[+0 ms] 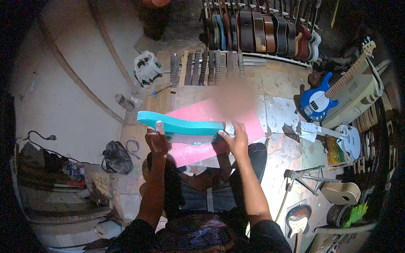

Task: The person wipes and sands the edges and surface of a teal electric guitar body using a cloth and a sanding block while sitting down. They rotate the guitar body several times to reach different sections of the instrument.

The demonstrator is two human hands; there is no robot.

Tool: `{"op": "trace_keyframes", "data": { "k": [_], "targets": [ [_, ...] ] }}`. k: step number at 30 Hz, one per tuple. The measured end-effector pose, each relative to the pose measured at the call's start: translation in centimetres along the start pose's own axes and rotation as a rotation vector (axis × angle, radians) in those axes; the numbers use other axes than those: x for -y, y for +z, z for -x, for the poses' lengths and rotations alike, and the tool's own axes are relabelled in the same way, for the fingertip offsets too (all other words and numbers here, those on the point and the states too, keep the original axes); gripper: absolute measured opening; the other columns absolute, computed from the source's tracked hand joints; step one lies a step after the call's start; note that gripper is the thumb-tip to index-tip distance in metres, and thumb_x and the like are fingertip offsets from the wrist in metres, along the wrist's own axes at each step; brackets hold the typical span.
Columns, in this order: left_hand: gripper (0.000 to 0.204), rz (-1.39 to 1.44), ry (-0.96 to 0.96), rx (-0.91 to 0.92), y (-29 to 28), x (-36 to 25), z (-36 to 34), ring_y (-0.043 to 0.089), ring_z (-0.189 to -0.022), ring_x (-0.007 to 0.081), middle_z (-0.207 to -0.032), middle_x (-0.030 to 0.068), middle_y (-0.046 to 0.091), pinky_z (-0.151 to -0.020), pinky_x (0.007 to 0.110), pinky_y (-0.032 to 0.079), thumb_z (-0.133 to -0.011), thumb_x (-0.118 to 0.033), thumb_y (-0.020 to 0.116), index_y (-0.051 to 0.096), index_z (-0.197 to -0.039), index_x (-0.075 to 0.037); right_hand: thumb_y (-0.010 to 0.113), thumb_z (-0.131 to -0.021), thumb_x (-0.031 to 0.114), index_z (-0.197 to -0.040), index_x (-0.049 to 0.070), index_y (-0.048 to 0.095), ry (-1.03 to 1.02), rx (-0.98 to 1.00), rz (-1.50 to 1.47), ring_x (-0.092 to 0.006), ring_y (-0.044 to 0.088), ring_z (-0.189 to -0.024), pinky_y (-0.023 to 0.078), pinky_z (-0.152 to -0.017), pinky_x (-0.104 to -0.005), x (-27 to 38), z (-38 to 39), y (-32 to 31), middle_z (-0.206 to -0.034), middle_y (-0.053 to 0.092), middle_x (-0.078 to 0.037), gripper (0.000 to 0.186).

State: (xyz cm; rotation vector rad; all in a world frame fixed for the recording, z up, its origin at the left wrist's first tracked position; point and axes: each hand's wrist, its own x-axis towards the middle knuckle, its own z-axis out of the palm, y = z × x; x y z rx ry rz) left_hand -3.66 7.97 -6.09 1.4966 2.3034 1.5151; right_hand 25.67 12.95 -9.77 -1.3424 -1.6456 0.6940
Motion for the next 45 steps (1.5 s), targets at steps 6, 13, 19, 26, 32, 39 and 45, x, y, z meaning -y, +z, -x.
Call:
{"op": "trace_keyframes", "data": {
  "k": [6, 13, 19, 26, 32, 39, 45],
  "targets": [
    [0.043, 0.023, 0.082, 0.089, -1.6, 1.0, 0.1, 0.069, -0.082, 0.0293, -0.092, 0.021, 0.071, -0.074, 0.046, 0.055, -0.103, -0.035, 0.067, 0.062, -0.115, 0.006, 0.09, -0.083, 0.02, -0.143, -0.001, 0.062, 0.014, 0.022, -0.005, -0.0339, 0.064, -0.123, 0.049, -0.107, -0.0407, 0.4, 0.4, -0.3, -0.131, 0.065, -0.02, 0.07],
    [0.043, 0.245, -0.069, 0.272, -4.5, -1.2, 0.5, 0.073, -0.082, 0.0289, -0.093, 0.0165, 0.075, -0.074, 0.041, 0.057, -0.084, -0.027, 0.091, 0.068, -0.108, -0.001, 0.084, -0.088, 0.015, -0.155, 0.0, 0.048, 0.102, -0.013, -0.004, -0.035, 0.062, -0.129, 0.048, -0.111, -0.0426, 3.2, 0.2, -1.3, -0.137, 0.063, -0.021, 0.078],
    [0.032, 0.27, 0.188, 0.228, -6.0, -4.2, 1.6, 0.07, -0.073, 0.0213, -0.088, 0.005, 0.071, -0.062, 0.036, 0.056, -0.081, -0.024, 0.094, 0.074, -0.1, -0.009, 0.069, -0.095, 0.011, -0.14, 0.001, 0.054, 0.273, 0.09, -0.506, -0.0205, 0.067, -0.092, 0.058, -0.08, -0.0315, 2.4, 2.8, -1.9, -0.112, 0.066, -0.01, 0.048],
    [0.038, 0.148, 0.17, 0.579, -5.3, 1.4, 3.0, 0.06, -0.115, 0.0138, -0.132, 0.0011, 0.057, -0.092, 0.027, 0.054, -0.104, -0.014, 0.061, 0.047, -0.139, -0.012, 0.061, -0.091, 0.017, -0.121, 0.001, 0.057, 0.861, 0.246, -1.429, -0.0182, 0.063, -0.072, 0.058, -0.068, -0.0345, 5.1, 4.7, -4.4, -0.084, 0.062, -0.008, 0.034],
    [0.033, 0.825, -0.045, 0.69, -5.6, 3.9, 2.9, 0.059, -0.128, 0.0124, -0.139, 0.0023, 0.054, -0.109, 0.032, 0.054, -0.111, -0.013, 0.054, 0.046, -0.143, -0.011, 0.068, -0.089, 0.016, -0.13, 0.005, 0.059, 0.818, 0.25, -1.344, -0.018, 0.06, -0.075, 0.053, -0.068, -0.0366, 5.7, 5.4, -4.7, -0.098, 0.065, -0.006, 0.043],
    [0.048, 0.288, -0.051, 0.607, -7.9, -4.6, 0.8, 0.068, -0.09, 0.0148, -0.101, 0.0073, 0.069, -0.086, 0.03, 0.056, -0.078, -0.006, 0.092, 0.061, -0.115, -0.005, 0.06, -0.093, 0.007, -0.148, 0.0, 0.055, 0.737, 0.201, -1.009, -0.0127, 0.062, -0.082, 0.059, -0.076, -0.0337, 6.5, 6.5, -4.6, -0.101, 0.066, -0.006, 0.056],
    [0.041, 0.389, 0.207, 0.534, -6.2, -4.4, 2.1, 0.073, -0.085, 0.0239, -0.106, 0.0118, 0.075, -0.08, 0.038, 0.057, -0.079, -0.016, 0.089, 0.073, -0.115, -0.005, 0.054, -0.095, -0.002, -0.142, -0.001, 0.063, 0.201, 0.12, -0.374, -0.0186, 0.065, -0.113, 0.053, -0.098, -0.0314, 6.2, 7.6, -2.4, -0.135, 0.065, -0.014, 0.048]
  ]
}}
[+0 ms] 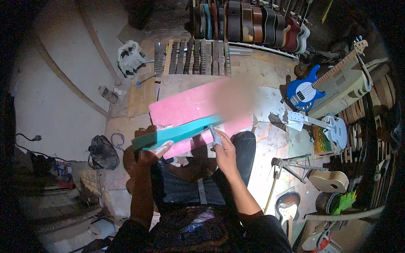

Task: The person wipes and sands the edges and surface of a teal electric guitar body using a cloth and a sanding block while sitting down. They rotate the guitar body several times to reach different sections of the instrument.

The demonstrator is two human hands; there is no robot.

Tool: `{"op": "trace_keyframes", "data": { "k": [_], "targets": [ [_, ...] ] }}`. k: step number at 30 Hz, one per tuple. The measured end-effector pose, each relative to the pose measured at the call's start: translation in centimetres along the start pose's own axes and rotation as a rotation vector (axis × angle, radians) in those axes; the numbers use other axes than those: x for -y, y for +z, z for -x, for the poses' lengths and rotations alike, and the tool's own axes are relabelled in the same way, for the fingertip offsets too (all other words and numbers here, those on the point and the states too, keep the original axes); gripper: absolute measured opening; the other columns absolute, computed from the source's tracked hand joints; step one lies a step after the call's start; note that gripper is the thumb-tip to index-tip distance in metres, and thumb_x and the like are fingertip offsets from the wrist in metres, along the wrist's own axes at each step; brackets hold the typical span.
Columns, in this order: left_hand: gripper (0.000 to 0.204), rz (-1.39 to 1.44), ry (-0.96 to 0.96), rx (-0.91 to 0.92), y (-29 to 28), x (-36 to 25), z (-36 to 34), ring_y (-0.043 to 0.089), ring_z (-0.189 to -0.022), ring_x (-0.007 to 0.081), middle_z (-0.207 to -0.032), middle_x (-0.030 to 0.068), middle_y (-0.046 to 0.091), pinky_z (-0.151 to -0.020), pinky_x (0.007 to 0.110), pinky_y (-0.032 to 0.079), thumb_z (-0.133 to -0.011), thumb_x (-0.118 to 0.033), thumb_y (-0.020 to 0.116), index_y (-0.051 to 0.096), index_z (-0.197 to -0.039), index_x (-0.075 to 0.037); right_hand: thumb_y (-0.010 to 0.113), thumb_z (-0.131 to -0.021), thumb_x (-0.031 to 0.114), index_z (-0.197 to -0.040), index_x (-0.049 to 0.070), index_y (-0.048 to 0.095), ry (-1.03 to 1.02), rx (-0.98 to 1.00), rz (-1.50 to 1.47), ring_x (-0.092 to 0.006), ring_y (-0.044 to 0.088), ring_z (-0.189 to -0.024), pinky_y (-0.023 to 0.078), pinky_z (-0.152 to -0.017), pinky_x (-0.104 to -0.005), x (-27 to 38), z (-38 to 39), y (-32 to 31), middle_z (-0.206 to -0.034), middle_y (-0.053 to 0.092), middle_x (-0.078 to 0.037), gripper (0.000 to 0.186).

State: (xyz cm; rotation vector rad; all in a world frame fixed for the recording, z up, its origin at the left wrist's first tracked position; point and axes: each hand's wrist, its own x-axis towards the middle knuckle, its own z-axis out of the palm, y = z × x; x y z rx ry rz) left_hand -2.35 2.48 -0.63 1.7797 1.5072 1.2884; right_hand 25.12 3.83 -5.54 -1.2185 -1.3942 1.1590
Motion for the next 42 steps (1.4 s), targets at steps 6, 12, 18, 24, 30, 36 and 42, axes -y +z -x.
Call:
{"op": "trace_keyframes", "data": {
  "k": [6, 12, 18, 24, 30, 36, 42],
  "targets": [
    [0.038, 0.227, -0.156, -0.12, 1.9, 1.3, 1.1, 0.074, -0.1, 0.0224, -0.113, 0.0152, 0.076, -0.089, 0.036, 0.059, -0.09, -0.016, 0.086, 0.07, -0.121, -0.001, 0.052, -0.095, -0.005, -0.146, 0.001, 0.062, -0.238, 0.039, 0.145, -0.0263, 0.061, -0.131, 0.051, -0.106, -0.0359, 3.9, -0.2, 0.9, -0.146, 0.063, -0.019, 0.052],
    [0.034, 0.178, 0.026, -0.22, 4.1, -1.9, -1.7, 0.077, -0.098, 0.0206, -0.109, 0.0143, 0.078, -0.086, 0.034, 0.06, -0.084, -0.008, 0.087, 0.07, -0.113, 0.0, 0.05, -0.091, -0.011, -0.145, 0.001, 0.063, -0.337, 0.206, 0.208, -0.0356, 0.06, -0.137, 0.044, -0.116, -0.0443, 10.9, 0.4, 1.5, -0.148, 0.061, -0.023, 0.056],
    [0.035, 0.299, 0.111, -0.139, 4.3, -4.5, -2.1, 0.077, -0.101, 0.0205, -0.107, 0.0142, 0.079, -0.087, 0.036, 0.06, -0.086, -0.008, 0.082, 0.067, -0.116, 0.001, 0.06, -0.078, -0.013, -0.142, 0.004, 0.066, -0.51, 0.349, 0.454, -0.0396, 0.065, -0.114, 0.051, -0.105, -0.0437, 15.0, 0.4, 2.1, -0.148, 0.06, -0.025, 0.067],
    [0.03, 0.323, 0.137, -0.142, 4.9, -5.5, -2.3, 0.076, -0.086, 0.0333, -0.094, 0.0154, 0.072, -0.072, 0.037, 0.055, -0.085, -0.006, 0.075, 0.063, -0.112, -0.001, 0.069, -0.075, -0.011, -0.143, 0.002, 0.065, -0.611, 0.322, 0.746, -0.0335, 0.057, -0.081, 0.051, -0.079, -0.037, 17.5, 0.3, 2.7, -0.148, 0.062, -0.023, 0.069],
    [0.028, 0.407, 0.094, -0.135, 5.2, -5.9, -3.8, 0.073, -0.077, 0.038, -0.086, 0.0175, 0.068, -0.068, 0.039, 0.053, -0.088, -0.007, 0.071, 0.062, -0.113, 0.0, 0.069, -0.071, -0.01, -0.143, 0.003, 0.066, -0.636, 0.351, 0.857, -0.0302, 0.053, -0.075, 0.049, -0.074, -0.0364, 18.0, 0.8, 2.0, -0.15, 0.061, -0.022, 0.073],
    [0.032, 0.341, 0.139, -0.091, 5.7, -5.6, -3.9, 0.07, -0.079, 0.0403, -0.088, 0.019, 0.067, -0.068, 0.043, 0.051, -0.084, -0.007, 0.074, 0.061, -0.112, 0.0, 0.066, -0.069, -0.012, -0.144, 0.003, 0.064, -0.642, 0.323, 0.883, -0.0298, 0.052, -0.076, 0.049, -0.073, -0.0356, 18.5, -0.6, 2.0, -0.15, 0.062, -0.022, 0.077],
    [0.037, 0.385, 0.155, -0.178, 6.7, -6.3, -3.3, 0.072, -0.083, 0.0393, -0.091, 0.0188, 0.07, -0.071, 0.041, 0.053, -0.081, -0.009, 0.077, 0.061, -0.113, 0.0, 0.066, -0.071, -0.009, -0.143, 0.005, 0.066, -0.643, 0.324, 0.909, -0.0287, 0.052, -0.078, 0.049, -0.073, -0.0354, 18.8, -0.6, 1.4, -0.149, 0.063, -0.019, 0.073]
  ]
}}
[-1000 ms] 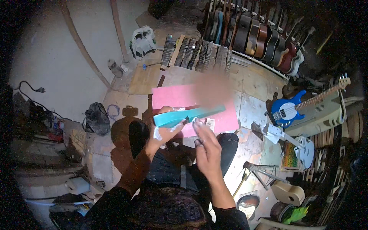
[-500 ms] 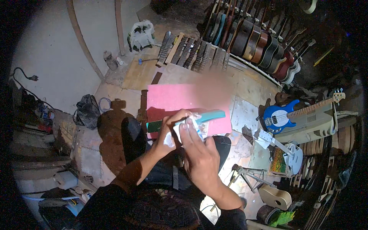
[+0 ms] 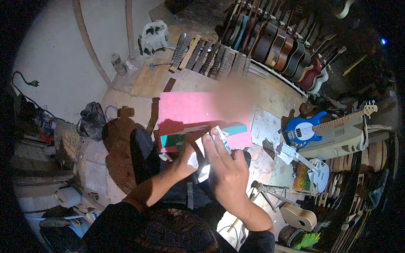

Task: The person wipes and sands the edges and surface of a teal electric guitar body using a cloth and a sanding block while sitting down. They rotate the guitar body several times to reach different sections of the instrument.

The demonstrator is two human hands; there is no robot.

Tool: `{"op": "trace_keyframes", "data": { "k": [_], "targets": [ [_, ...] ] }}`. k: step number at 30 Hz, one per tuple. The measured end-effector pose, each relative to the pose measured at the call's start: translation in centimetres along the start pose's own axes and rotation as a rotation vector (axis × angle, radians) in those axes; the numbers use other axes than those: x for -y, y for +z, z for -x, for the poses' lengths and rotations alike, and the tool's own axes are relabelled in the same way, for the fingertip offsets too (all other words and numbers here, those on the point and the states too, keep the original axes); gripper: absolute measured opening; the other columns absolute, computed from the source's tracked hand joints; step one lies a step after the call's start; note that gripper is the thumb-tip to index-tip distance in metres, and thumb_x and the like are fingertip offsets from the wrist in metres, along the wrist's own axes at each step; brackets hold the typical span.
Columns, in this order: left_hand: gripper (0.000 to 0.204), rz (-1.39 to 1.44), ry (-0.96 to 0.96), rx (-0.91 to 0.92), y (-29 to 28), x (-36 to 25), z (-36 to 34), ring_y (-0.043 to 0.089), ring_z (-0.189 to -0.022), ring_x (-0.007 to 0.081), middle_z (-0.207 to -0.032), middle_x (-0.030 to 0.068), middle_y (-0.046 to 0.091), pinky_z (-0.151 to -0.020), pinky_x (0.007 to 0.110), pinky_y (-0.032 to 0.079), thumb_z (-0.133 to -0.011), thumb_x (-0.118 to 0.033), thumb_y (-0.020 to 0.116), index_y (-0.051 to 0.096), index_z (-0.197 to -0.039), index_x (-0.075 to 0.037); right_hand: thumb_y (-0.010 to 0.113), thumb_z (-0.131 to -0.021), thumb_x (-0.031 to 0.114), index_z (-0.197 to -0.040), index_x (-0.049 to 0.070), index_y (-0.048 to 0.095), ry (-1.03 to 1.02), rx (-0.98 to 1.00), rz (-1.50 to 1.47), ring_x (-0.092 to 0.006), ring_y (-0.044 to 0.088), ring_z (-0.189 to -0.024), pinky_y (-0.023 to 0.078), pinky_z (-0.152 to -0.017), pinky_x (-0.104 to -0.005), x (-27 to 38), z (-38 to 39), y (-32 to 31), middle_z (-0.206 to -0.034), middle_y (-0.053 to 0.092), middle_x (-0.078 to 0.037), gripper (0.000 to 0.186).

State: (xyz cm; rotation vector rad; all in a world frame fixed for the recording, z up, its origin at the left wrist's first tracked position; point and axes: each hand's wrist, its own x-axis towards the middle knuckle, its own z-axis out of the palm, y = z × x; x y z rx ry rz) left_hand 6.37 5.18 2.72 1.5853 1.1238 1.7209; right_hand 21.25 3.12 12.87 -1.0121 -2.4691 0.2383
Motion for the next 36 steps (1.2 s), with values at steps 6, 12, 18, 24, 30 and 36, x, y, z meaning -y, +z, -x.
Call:
{"op": "trace_keyframes", "data": {
  "k": [6, 12, 18, 24, 30, 36],
  "targets": [
    [0.046, 0.035, -0.021, 0.069, -0.4, -1.3, -0.7, 0.072, -0.087, 0.0377, -0.094, 0.0176, 0.07, -0.072, 0.04, 0.054, -0.074, -0.004, 0.08, 0.061, -0.116, -0.002, 0.067, -0.07, -0.008, -0.145, 0.008, 0.065, -0.065, 0.03, 0.095, -0.0265, 0.049, -0.074, 0.049, -0.071, -0.0343, -0.4, 1.3, -0.5, -0.15, 0.063, -0.015, 0.077],
    [0.043, -0.015, -0.136, 0.142, -0.1, -0.9, -0.8, 0.07, -0.085, 0.0349, -0.095, 0.0168, 0.07, -0.076, 0.04, 0.055, -0.075, -0.005, 0.08, 0.063, -0.115, 0.0, 0.067, -0.074, -0.004, -0.145, 0.01, 0.066, -0.077, 0.046, 0.175, -0.0239, 0.048, -0.072, 0.048, -0.069, -0.0333, -0.3, 1.1, -1.1, -0.151, 0.063, -0.011, 0.072],
    [0.038, 0.089, -0.067, 0.01, 1.6, -0.4, 0.0, 0.072, -0.087, 0.0399, -0.091, 0.0205, 0.069, -0.071, 0.043, 0.055, -0.081, -0.013, 0.077, 0.06, -0.113, -0.003, 0.067, -0.075, -0.002, -0.143, 0.012, 0.068, -0.074, 0.06, 0.198, -0.0233, 0.048, -0.072, 0.048, -0.069, -0.0334, 0.0, 0.6, -1.3, -0.151, 0.064, -0.009, 0.07],
    [0.037, -0.059, -0.015, 0.044, 1.0, -1.2, 0.0, 0.072, -0.085, 0.0412, -0.093, 0.0189, 0.068, -0.07, 0.043, 0.054, -0.084, -0.013, 0.075, 0.059, -0.116, -0.004, 0.067, -0.076, -0.002, -0.142, 0.012, 0.068, -0.06, 0.049, 0.186, -0.0233, 0.048, -0.073, 0.047, -0.068, -0.0334, 0.0, 1.1, -1.1, -0.151, 0.063, -0.007, 0.068],
    [0.045, -0.029, -0.18, 0.113, -0.1, -1.0, -0.7, 0.073, -0.093, 0.0413, -0.096, 0.0178, 0.069, -0.078, 0.045, 0.056, -0.081, -0.017, 0.078, 0.062, -0.122, -0.005, 0.068, -0.076, -0.001, -0.144, 0.012, 0.067, -0.078, 0.012, 0.143, -0.0235, 0.047, -0.071, 0.047, -0.066, -0.0336, -0.3, 1.9, -0.4, -0.15, 0.064, -0.008, 0.069],
    [0.042, -0.006, -0.147, 0.093, -0.7, -0.1, -0.5, 0.073, -0.094, 0.0404, -0.106, 0.0185, 0.069, -0.076, 0.043, 0.057, -0.081, -0.015, 0.08, 0.062, -0.117, -0.003, 0.071, -0.076, -0.004, -0.145, 0.009, 0.065, -0.021, 0.03, -0.016, -0.0272, 0.05, -0.072, 0.05, -0.07, -0.0347, 0.0, 1.1, -0.4, -0.15, 0.063, -0.013, 0.071]
  ]
}}
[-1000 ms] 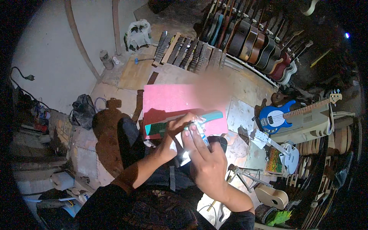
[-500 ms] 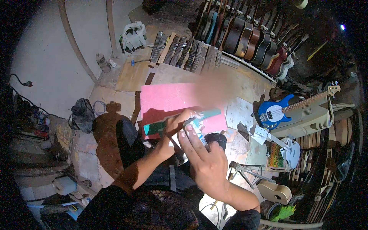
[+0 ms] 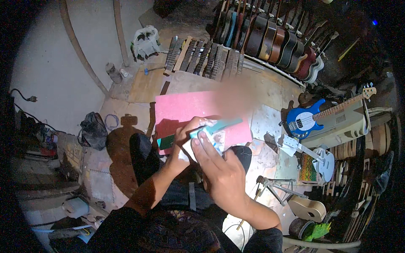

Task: The person wipes and sands the edges and surface of a teal electric guitar body using a cloth and a sanding block while sitting down. They rotate the guitar body several times to reach different sections of the instrument.

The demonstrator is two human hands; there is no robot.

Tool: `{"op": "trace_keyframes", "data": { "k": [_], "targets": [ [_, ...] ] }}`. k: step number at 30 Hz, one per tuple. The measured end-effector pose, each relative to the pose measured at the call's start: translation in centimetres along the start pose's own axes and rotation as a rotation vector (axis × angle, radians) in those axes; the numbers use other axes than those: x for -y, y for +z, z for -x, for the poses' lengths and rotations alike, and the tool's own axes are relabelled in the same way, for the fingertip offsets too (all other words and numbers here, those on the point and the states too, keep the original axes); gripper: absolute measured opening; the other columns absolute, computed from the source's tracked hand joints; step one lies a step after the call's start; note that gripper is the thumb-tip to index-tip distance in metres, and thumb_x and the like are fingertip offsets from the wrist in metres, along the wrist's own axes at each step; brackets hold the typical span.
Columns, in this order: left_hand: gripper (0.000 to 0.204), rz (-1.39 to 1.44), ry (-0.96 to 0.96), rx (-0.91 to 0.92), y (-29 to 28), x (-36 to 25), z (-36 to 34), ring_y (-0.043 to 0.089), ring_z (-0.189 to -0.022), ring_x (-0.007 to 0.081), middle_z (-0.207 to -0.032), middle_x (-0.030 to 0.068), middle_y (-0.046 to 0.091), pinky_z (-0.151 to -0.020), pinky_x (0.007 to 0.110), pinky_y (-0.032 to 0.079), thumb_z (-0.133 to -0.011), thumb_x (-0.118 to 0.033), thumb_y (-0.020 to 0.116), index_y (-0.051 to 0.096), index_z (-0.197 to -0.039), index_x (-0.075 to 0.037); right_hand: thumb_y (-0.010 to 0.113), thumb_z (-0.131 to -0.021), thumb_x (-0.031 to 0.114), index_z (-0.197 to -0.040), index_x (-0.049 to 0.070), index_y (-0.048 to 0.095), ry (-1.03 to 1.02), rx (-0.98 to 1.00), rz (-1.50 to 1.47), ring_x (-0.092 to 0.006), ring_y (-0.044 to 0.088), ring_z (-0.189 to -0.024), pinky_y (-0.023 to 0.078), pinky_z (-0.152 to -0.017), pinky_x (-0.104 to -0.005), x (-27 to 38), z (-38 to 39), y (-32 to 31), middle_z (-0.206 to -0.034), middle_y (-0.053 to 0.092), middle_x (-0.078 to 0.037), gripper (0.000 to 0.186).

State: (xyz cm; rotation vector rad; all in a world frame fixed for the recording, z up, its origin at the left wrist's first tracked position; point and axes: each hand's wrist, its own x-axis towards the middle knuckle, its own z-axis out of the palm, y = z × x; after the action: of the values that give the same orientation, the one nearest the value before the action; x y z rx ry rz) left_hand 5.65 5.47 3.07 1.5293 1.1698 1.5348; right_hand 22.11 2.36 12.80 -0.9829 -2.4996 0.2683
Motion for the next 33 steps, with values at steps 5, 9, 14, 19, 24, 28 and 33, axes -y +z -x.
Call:
{"op": "trace_keyframes", "data": {
  "k": [5, 9, 14, 19, 24, 28, 33],
  "targets": [
    [0.035, -0.199, 0.066, 0.019, -0.3, -0.3, 0.9, 0.073, -0.094, 0.0408, -0.109, 0.0183, 0.067, -0.076, 0.044, 0.057, -0.085, -0.011, 0.074, 0.062, -0.116, -0.001, 0.069, -0.075, -0.01, -0.146, 0.006, 0.063, 0.067, -0.05, -0.199, -0.0346, 0.06, -0.079, 0.051, -0.076, -0.0373, -0.4, -1.1, 1.0, -0.147, 0.062, -0.022, 0.073],
    [0.039, -0.25, 0.151, 0.001, -1.2, -0.5, 1.5, 0.073, -0.101, 0.0426, -0.114, 0.0202, 0.07, -0.082, 0.045, 0.058, -0.086, -0.007, 0.071, 0.062, -0.124, 0.0, 0.065, -0.076, -0.012, -0.145, 0.005, 0.064, 0.067, -0.005, -0.263, -0.0345, 0.063, -0.081, 0.053, -0.078, -0.0391, 0.5, 0.4, 1.7, -0.147, 0.063, -0.022, 0.071],
    [0.038, -0.163, -0.06, -0.093, -0.8, 0.2, 2.6, 0.074, -0.115, 0.0249, -0.124, 0.0185, 0.075, -0.096, 0.037, 0.058, -0.099, -0.011, 0.067, 0.061, -0.136, -0.003, 0.061, -0.077, -0.014, -0.146, 0.004, 0.063, 0.136, -0.082, -0.454, -0.0351, 0.062, -0.08, 0.056, -0.085, -0.0401, -1.2, 0.2, 4.1, -0.146, 0.064, -0.022, 0.071],
    [0.053, -0.141, -0.103, -0.076, -0.7, 0.3, 3.0, 0.072, -0.117, 0.0393, -0.124, 0.0242, 0.072, -0.097, 0.041, 0.057, -0.087, -0.004, 0.074, 0.057, -0.137, 0.0, 0.06, -0.078, -0.012, -0.144, 0.004, 0.064, 0.147, -0.084, -0.405, -0.0363, 0.064, -0.082, 0.056, -0.085, -0.0404, -0.3, 0.7, 3.8, -0.145, 0.064, -0.023, 0.068],
    [0.059, -0.022, -0.149, -0.048, -1.2, 0.7, 3.2, 0.071, -0.117, 0.0427, -0.123, 0.0249, 0.072, -0.096, 0.043, 0.057, -0.082, 0.001, 0.076, 0.056, -0.138, 0.0, 0.057, -0.079, -0.011, -0.143, 0.004, 0.066, 0.134, -0.048, -0.45, -0.0378, 0.068, -0.088, 0.056, -0.086, -0.0413, 0.4, 0.7, 2.9, -0.144, 0.064, -0.023, 0.066],
    [0.058, -0.154, -0.102, -0.047, -0.8, 0.1, 3.3, 0.071, -0.114, 0.0438, -0.121, 0.0245, 0.072, -0.097, 0.044, 0.057, -0.082, 0.001, 0.077, 0.057, -0.137, 0.0, 0.057, -0.078, -0.011, -0.144, 0.003, 0.064, 0.108, -0.158, -0.458, -0.0409, 0.072, -0.109, 0.057, -0.096, -0.0444, -1.6, 1.4, 5.0, -0.143, 0.065, -0.024, 0.068],
    [0.06, -0.111, -0.115, -0.046, -0.8, 0.4, 3.3, 0.072, -0.115, 0.0414, -0.12, 0.024, 0.072, -0.097, 0.044, 0.057, -0.082, -0.002, 0.08, 0.057, -0.137, -0.001, 0.054, -0.078, -0.012, -0.143, 0.003, 0.065, 0.1, -0.173, -0.494, -0.0426, 0.068, -0.125, 0.055, -0.107, -0.0461, 0.4, 1.3, 4.0, -0.139, 0.066, -0.027, 0.067]
  ]
}}
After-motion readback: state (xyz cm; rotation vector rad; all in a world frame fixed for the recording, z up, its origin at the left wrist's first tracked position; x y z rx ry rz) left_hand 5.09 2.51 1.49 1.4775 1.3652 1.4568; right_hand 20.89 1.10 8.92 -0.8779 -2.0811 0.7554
